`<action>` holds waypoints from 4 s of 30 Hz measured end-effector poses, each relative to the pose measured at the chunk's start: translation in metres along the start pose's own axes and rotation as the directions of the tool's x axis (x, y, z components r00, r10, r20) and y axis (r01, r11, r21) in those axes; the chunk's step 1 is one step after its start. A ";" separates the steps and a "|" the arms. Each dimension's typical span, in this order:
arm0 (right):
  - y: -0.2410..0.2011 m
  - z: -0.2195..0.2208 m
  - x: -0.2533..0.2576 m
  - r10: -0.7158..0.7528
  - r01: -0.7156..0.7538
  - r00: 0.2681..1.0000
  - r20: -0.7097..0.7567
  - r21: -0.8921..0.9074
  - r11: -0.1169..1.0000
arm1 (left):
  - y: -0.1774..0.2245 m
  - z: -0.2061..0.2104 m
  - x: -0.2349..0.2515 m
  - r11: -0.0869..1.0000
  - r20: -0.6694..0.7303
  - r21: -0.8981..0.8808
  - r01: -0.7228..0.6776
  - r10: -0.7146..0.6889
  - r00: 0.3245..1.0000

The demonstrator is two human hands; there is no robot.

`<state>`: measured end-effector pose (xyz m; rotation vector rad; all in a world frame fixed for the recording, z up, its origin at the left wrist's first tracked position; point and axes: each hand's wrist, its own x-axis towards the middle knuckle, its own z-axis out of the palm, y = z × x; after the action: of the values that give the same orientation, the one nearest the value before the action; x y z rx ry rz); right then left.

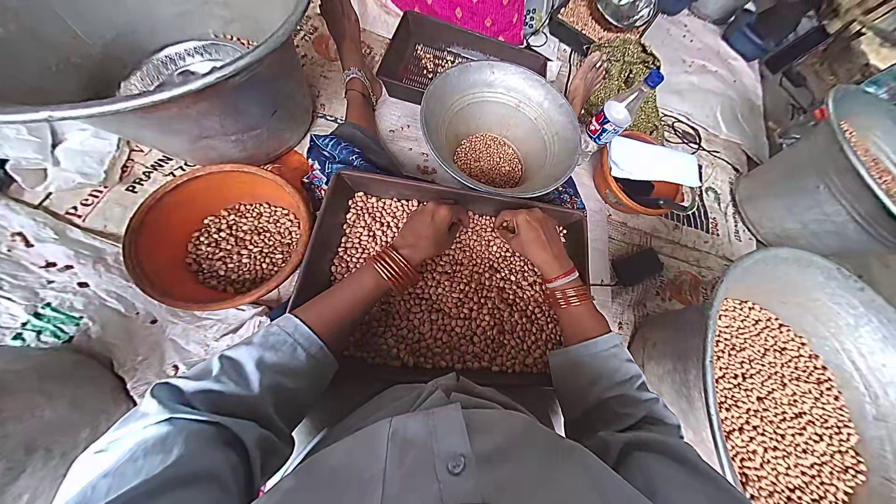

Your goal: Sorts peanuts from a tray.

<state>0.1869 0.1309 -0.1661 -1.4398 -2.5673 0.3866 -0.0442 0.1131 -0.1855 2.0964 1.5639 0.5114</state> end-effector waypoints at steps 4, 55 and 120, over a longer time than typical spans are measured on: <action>-0.006 0.001 -0.007 -0.026 0.026 1.000 -0.009 -0.056 0.998 | 0.000 0.002 0.000 1.000 0.000 -0.020 -0.010 0.010 1.000; 0.014 -0.042 0.005 0.027 0.081 0.893 0.448 -0.219 0.972 | 0.024 0.027 0.023 0.983 0.219 0.049 0.178 -0.185 0.958; 0.011 -0.014 -0.038 -0.150 0.203 0.915 0.375 -0.107 0.973 | 0.039 0.008 -0.004 0.953 0.048 -0.278 0.119 -0.110 0.993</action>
<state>0.2197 0.1057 -0.1571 -1.2604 -3.0528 0.4918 -0.0105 0.0992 -0.1700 1.7821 1.4881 0.6153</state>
